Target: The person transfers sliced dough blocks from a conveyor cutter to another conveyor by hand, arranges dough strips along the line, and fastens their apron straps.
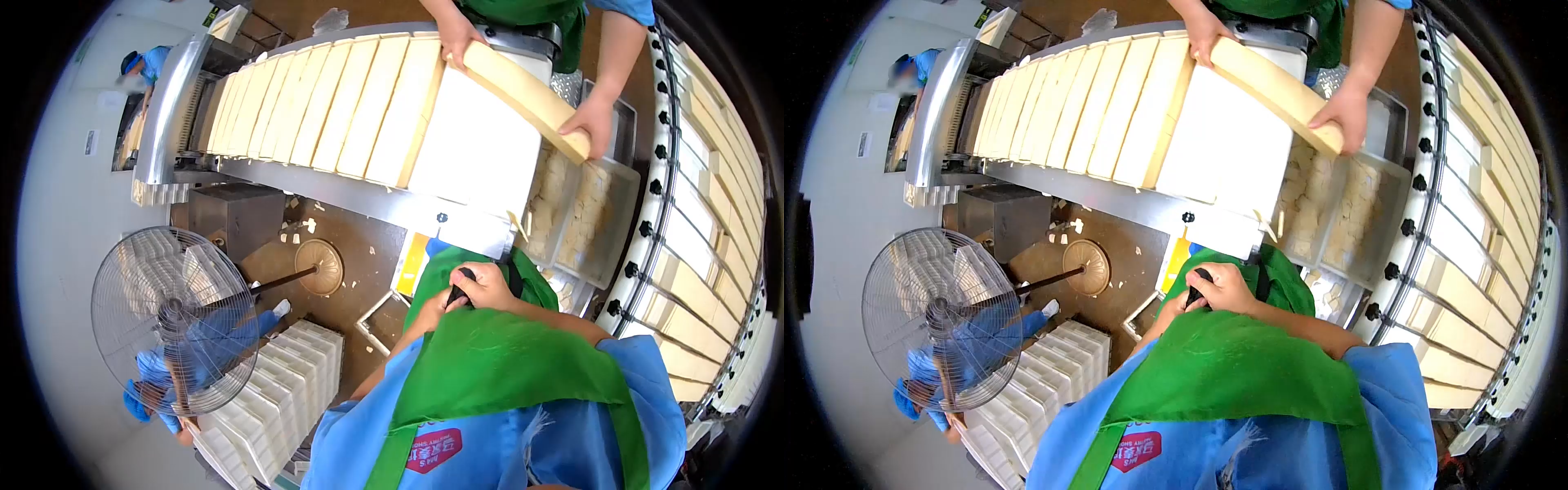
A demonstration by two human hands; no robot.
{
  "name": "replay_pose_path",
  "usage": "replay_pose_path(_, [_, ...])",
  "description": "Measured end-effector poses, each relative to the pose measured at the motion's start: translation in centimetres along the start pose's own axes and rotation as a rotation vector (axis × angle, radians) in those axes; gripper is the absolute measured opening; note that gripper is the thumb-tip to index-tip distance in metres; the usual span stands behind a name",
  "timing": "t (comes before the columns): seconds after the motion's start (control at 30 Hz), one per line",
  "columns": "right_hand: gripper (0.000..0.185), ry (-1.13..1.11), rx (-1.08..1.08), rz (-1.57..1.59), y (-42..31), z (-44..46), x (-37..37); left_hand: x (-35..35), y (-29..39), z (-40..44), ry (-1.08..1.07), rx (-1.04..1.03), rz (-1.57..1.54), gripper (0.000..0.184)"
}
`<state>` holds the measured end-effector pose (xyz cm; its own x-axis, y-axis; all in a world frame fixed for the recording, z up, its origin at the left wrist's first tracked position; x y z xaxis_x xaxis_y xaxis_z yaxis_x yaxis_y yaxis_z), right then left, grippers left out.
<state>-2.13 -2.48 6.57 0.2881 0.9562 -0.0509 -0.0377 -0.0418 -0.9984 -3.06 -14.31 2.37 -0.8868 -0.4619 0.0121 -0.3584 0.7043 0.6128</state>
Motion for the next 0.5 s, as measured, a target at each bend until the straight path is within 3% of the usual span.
replay_pose_path(0.07, [0.024,0.067,-0.051,0.014,0.8,0.8,-0.3,0.9,-1.2,0.5,0.002,0.002,-0.070,0.024])
replay_pose_path(0.1, [0.024,-0.109,-0.172,0.023,2.3,1.7,-1.7,1.5,-2.4,0.9,-0.004,0.015,-0.135,0.024])
replay_pose_path(0.17, [0.033,-0.401,-0.026,0.052,3.5,3.9,-4.0,2.8,-2.9,1.1,-0.066,0.033,-0.247,0.031])
replay_pose_path(0.2, [0.053,-0.562,-0.295,-0.106,2.8,4.8,-3.3,5.2,-2.3,0.2,0.146,0.093,-0.354,0.038])
replay_pose_path(0.23, [0.062,-0.491,-0.231,-0.280,1.1,7.4,-1.5,7.7,-2.6,-1.0,0.357,0.158,-0.459,0.045])
replay_pose_path(0.27, [0.059,-0.241,-0.060,-0.181,0.4,9.7,0.2,11.5,-7.1,-0.1,0.627,0.155,-0.426,0.052])
replay_pose_path(0.3, [0.052,-0.168,-0.040,-0.200,0.9,12.1,2.2,15.3,-11.1,0.5,0.895,0.147,-0.387,0.059])
replay_pose_path(0.37, [0.036,0.046,-0.079,-0.365,1.2,16.1,7.3,19.8,-6.3,-3.6,1.148,0.142,-0.244,0.065])
replay_pose_path(0.43, [0.045,0.143,0.045,-0.718,-0.3,20.3,11.4,22.4,-0.2,-6.3,1.423,-0.122,0.099,0.060])
replay_pose_path(0.5, [0.055,0.268,-0.008,-0.804,0.9,24.0,14.6,23.9,2.6,-4.3,1.383,-0.259,0.193,0.057])
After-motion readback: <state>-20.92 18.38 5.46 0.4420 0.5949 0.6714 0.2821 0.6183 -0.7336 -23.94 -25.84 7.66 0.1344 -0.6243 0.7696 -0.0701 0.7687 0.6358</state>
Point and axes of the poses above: each hand's wrist, its own z-axis towards the middle knuckle, its own x-axis out of the back of the hand, y = z × x, the point moved 9 cm from there along z, towards the middle knuckle, and after that the axes turned 13 degrees about x, right-handed, at the moved point
